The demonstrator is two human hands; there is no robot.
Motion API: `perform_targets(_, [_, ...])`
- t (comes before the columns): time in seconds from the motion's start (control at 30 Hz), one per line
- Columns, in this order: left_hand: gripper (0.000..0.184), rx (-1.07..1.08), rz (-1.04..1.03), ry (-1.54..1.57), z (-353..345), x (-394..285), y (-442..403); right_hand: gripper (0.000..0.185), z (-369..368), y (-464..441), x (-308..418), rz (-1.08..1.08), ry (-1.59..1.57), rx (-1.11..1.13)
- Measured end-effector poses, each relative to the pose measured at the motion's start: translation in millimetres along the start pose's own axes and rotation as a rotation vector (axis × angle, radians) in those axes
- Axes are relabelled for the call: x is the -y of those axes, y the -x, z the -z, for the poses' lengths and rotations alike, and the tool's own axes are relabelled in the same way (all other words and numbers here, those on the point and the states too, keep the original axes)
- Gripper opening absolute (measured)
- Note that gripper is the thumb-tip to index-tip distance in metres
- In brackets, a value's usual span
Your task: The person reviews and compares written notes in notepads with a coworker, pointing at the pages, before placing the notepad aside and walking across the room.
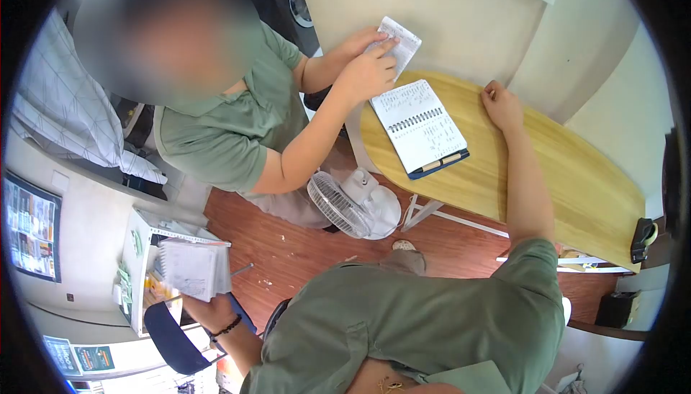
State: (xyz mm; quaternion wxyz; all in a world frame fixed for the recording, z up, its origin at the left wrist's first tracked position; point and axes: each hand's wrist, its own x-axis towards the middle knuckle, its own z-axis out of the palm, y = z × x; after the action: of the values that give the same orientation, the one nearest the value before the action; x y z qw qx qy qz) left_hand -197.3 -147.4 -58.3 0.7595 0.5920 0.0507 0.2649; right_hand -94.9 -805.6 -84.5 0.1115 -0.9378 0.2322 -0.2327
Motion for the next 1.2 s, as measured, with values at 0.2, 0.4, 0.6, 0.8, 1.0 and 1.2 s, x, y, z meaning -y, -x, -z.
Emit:
perform_targets(0.2, [0.032, 0.094, 0.500, 0.260, -15.9, 64.5, 54.0, 0.020, -6.8, -3.7, -0.9, -0.008, -0.063, -0.013])
perform_targets(0.4, [0.033, 0.026, 0.924, 0.575, -17.9, 106.1, 76.0, 0.025, -4.9, -5.5, -2.2, -0.014, -0.106, 0.017])
perform_targets(0.6, [0.034, 0.028, 1.007, 0.580, -38.9, 108.4, 76.8, 0.023, -10.4, -3.4, -2.5, -0.012, -0.209, -0.017])
perform_targets(0.8, [0.037, 0.102, 1.035, 0.626, -49.3, 112.0, 78.8, 0.022, -7.9, -4.3, -1.8, -0.036, -0.276, 0.015])
perform_targets(1.0, [0.042, 0.063, 1.039, 0.586, -48.9, 116.8, 78.9, 0.021, -18.6, -7.8, -9.4, 0.027, -0.280, -0.023])
perform_targets(1.2, [0.042, 0.062, 1.044, 0.437, -63.5, 101.3, 77.9, 0.024, -10.9, -5.9, -6.7, 0.000, -0.179, 0.005])
